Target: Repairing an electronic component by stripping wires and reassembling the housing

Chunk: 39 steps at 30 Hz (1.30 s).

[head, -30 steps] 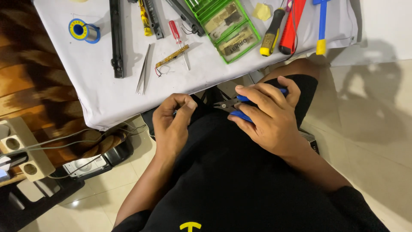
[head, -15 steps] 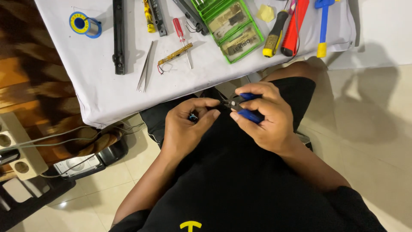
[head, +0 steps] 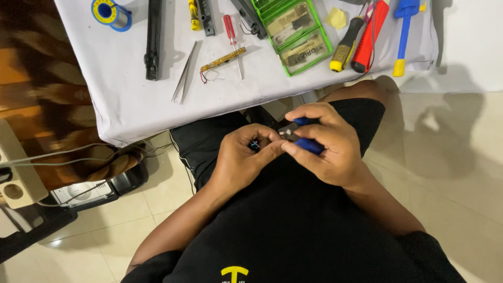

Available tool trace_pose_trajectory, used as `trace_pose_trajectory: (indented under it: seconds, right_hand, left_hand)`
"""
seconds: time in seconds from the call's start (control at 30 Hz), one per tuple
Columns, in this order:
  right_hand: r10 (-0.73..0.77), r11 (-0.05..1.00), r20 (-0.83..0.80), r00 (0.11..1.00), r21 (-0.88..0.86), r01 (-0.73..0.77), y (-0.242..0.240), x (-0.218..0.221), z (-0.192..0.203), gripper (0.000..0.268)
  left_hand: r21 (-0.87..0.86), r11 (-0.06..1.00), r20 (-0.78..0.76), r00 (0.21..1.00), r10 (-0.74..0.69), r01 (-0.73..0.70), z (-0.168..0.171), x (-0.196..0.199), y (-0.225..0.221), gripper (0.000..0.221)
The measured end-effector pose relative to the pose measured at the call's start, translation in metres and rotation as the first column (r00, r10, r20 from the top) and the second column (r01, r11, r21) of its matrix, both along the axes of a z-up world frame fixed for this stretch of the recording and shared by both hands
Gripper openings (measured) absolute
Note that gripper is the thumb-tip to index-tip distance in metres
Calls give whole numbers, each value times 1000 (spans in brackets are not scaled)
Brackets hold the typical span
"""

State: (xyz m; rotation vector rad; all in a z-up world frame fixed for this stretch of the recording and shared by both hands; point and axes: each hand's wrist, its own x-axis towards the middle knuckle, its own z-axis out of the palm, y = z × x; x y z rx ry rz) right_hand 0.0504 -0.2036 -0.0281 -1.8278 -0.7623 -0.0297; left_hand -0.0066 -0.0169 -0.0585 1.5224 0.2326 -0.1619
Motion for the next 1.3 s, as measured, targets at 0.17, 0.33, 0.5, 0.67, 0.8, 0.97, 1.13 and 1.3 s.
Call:
trace_pose_trajectory:
  seconds: [0.17, 0.33, 0.5, 0.67, 0.8, 0.97, 1.13, 1.3]
  right_hand:
    - [-29, 1000, -39, 999, 9, 29, -5, -4, -5, 26]
    - [-120, 985, -157, 980, 101, 137, -10, -6, -8, 16]
    - [-14, 996, -19, 1000, 85, 16, -4, -2, -6, 21]
    - [32, 998, 10, 999, 57, -32, -4, -1, -6, 18]
    - [37, 998, 36, 999, 41, -39, -3, -4, -10, 20]
    - [16, 997, -17, 1000, 70, -14, -11, -1, -19, 21]
    - [-21, 997, -106, 994, 72, 28, -15, -3, -21, 16]
    - [-35, 998, -107, 994, 50, 40, -14, -1, -16, 13]
  left_hand:
    - [45, 998, 24, 998, -53, 52, 6, 1, -2, 24]
    - [159, 978, 36, 989, -142, 135, 19, 7, -7, 19]
    - [297, 932, 157, 952, -261, 207, -1, 0, -11, 16]
    - [314, 918, 185, 933, -309, 241, 6, 2, -13, 15]
    - [312, 916, 160, 936, -313, 253, 6, -2, -13, 17]
    - [309, 937, 245, 939, -241, 160, 5, -1, -11, 33]
    - [265, 963, 337, 933, -129, 38, 15, -1, -10, 25]
    - [261, 965, 424, 901, -84, -32, 26, 7, -5, 10]
